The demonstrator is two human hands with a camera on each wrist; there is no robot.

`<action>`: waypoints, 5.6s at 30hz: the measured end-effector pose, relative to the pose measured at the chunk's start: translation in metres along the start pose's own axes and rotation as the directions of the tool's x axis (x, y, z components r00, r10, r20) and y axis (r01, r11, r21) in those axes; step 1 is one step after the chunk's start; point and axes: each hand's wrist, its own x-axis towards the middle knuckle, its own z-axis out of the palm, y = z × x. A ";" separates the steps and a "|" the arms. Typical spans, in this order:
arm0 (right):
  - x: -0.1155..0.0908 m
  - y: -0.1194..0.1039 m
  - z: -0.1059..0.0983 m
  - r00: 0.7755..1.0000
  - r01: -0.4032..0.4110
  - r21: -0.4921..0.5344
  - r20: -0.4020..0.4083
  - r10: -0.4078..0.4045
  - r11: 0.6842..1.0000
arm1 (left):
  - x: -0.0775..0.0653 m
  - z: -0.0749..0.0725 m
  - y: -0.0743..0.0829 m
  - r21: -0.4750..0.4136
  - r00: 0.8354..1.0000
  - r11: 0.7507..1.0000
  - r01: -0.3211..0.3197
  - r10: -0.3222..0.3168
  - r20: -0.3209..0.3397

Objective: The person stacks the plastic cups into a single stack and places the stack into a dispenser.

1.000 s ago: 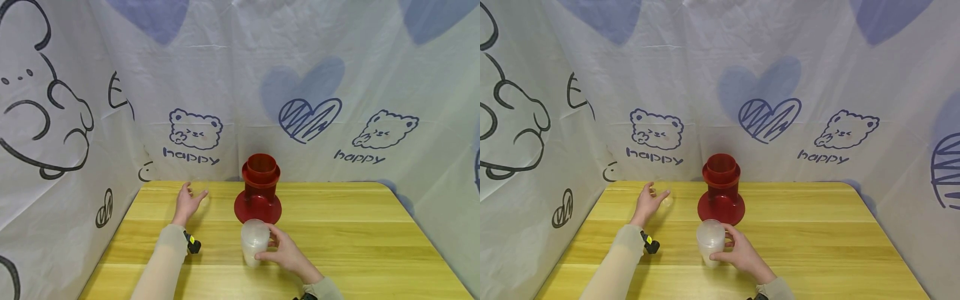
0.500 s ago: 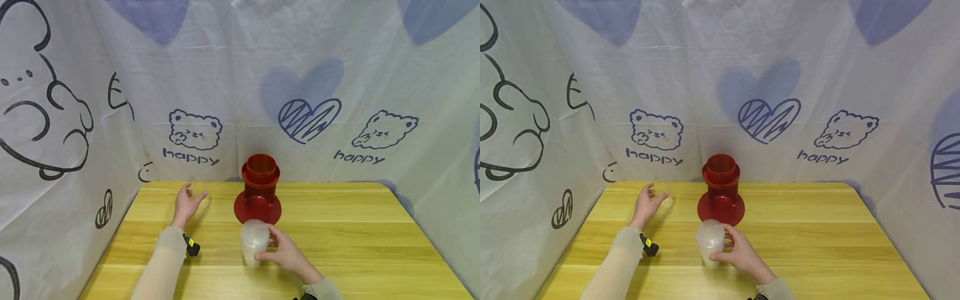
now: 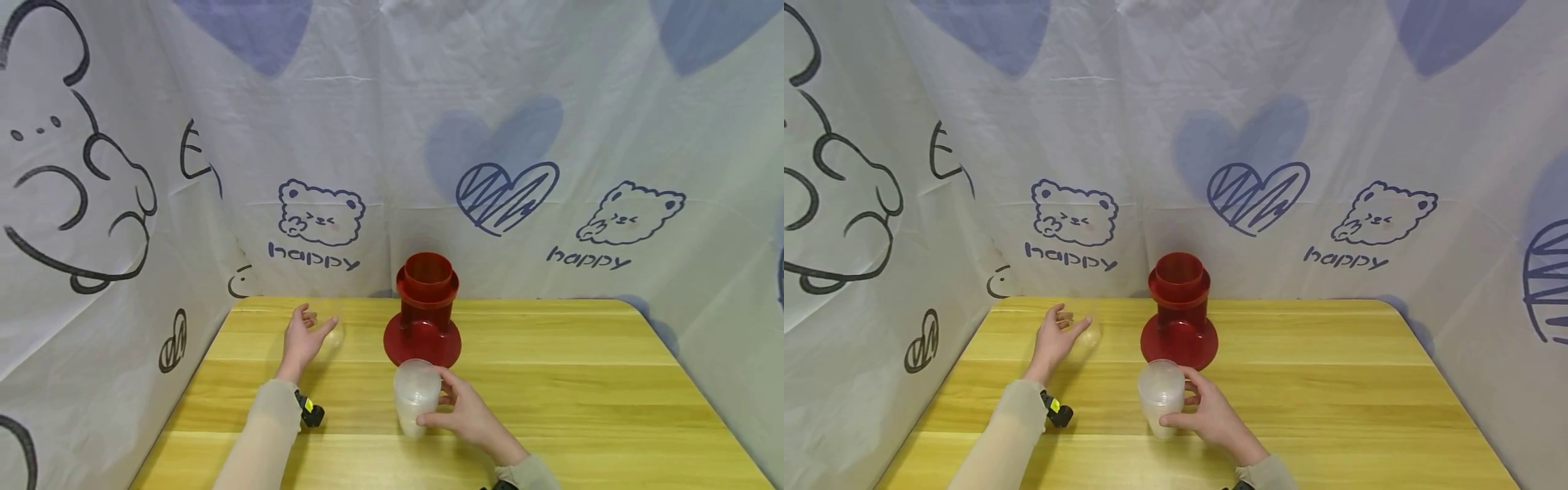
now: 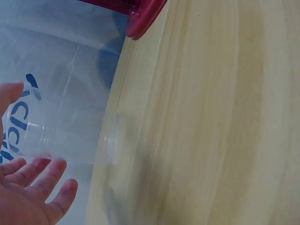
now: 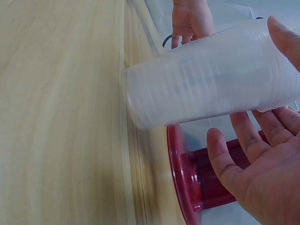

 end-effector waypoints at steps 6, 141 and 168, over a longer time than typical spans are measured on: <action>0.000 0.000 0.000 1.000 0.000 0.007 0.002 0.000 1.000 | -0.008 -0.002 0.003 -0.022 1.000 1.000 -0.018 0.019 0.015; -0.010 -0.003 0.004 0.992 0.103 -0.086 -0.067 -0.109 0.991 | -0.142 0.045 0.077 -0.164 0.746 0.871 -0.464 0.483 0.458; -0.014 -0.001 0.011 0.953 0.246 0.017 -0.187 -0.238 0.969 | -0.155 0.062 0.054 -0.333 0.834 0.885 -0.326 0.435 0.340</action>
